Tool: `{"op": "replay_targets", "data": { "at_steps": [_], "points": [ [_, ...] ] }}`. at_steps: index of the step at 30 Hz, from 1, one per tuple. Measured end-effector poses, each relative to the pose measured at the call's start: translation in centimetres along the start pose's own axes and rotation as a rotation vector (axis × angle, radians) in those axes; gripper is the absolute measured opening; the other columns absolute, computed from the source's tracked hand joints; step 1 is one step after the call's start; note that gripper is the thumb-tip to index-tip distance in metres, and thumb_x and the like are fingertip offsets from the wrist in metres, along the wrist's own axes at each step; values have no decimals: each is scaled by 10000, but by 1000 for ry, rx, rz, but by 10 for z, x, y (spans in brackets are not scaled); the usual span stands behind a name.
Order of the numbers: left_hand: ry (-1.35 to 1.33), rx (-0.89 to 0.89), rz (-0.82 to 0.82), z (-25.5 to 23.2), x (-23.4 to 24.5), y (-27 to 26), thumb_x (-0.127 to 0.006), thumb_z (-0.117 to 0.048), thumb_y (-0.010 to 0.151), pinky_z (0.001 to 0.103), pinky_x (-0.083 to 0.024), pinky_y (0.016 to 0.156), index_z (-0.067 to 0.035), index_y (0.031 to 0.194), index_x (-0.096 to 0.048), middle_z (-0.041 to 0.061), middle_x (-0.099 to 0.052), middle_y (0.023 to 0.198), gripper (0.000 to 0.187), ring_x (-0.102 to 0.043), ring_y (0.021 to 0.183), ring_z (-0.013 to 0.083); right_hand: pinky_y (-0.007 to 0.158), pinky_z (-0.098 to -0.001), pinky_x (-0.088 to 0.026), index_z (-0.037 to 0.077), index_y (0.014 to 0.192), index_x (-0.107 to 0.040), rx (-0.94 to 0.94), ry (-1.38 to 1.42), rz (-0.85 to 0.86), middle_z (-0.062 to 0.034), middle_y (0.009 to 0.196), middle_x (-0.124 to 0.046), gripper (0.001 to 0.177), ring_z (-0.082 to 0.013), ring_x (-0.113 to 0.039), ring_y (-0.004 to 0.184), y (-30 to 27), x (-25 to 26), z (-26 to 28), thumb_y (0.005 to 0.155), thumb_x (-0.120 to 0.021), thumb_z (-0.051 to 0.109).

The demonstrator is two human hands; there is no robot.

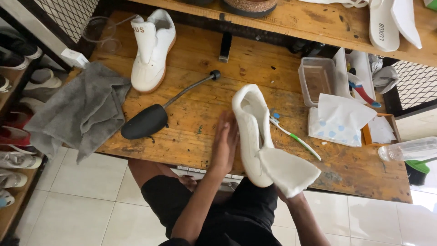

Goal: A person is meticulously cleaning a white sneaker using a toothbrush and a cleaning solution at a wooden workbench.

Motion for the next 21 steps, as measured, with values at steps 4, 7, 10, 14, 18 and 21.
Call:
{"op": "replay_targets", "data": {
  "at_steps": [4,7,10,14,18,21],
  "points": [
    [206,-275,81,-17,20,-1,-494,-297,1065,504,-158,1274,-128,1661,-165,178,-168,1714,701,-126,1570,378,704,-338,-609,-27,1198,-640,-31,38,-59,-122,944,-708,474,-207,-699,836,4,3,-1,900,-751,325],
    [331,-350,139,-25,23,-14,-462,-274,1081,537,-148,1270,-118,1653,-179,178,-200,1701,657,-139,1563,390,672,-338,-610,-27,1188,-641,-57,63,-95,-123,902,-697,450,-203,-694,792,5,6,-3,906,-757,303],
    [427,-402,182,-25,32,-24,-454,-258,1090,569,-183,1251,-90,1635,-203,187,-273,1662,623,-239,1531,385,640,-339,-610,-26,1179,-641,-82,88,-125,-124,861,-686,426,-199,-688,748,7,7,-6,911,-763,281],
    [482,-425,233,-7,54,-39,-550,-331,1057,524,-404,1161,-56,1557,-361,179,-508,1476,602,-518,1376,306,593,-339,-612,-26,1166,-642,-124,128,-169,-125,800,-670,391,-193,-680,683,4,12,-10,919,-772,248],
    [482,-382,231,22,75,-52,-601,-311,1034,419,-513,1023,-32,1473,-479,165,-621,1310,535,-626,1189,237,561,-339,-613,-26,1157,-643,-162,159,-206,-126,759,-659,369,-189,-675,639,0,20,-15,924,-778,227],
    [537,-425,255,33,75,-65,-608,-237,1038,428,-521,1019,-10,1452,-513,203,-609,1299,482,-643,1183,269,529,-340,-613,-25,1148,-643,-195,183,-246,-127,718,-648,347,-186,-669,595,-4,22,-19,929,-784,205]
  ]
}}
Point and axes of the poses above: each hand's wrist, its own y-axis towards the middle knuckle, its own x-axis out of the back of the hand, z = x × y, the point moved 7 cm from there along y, towards the middle knuckle
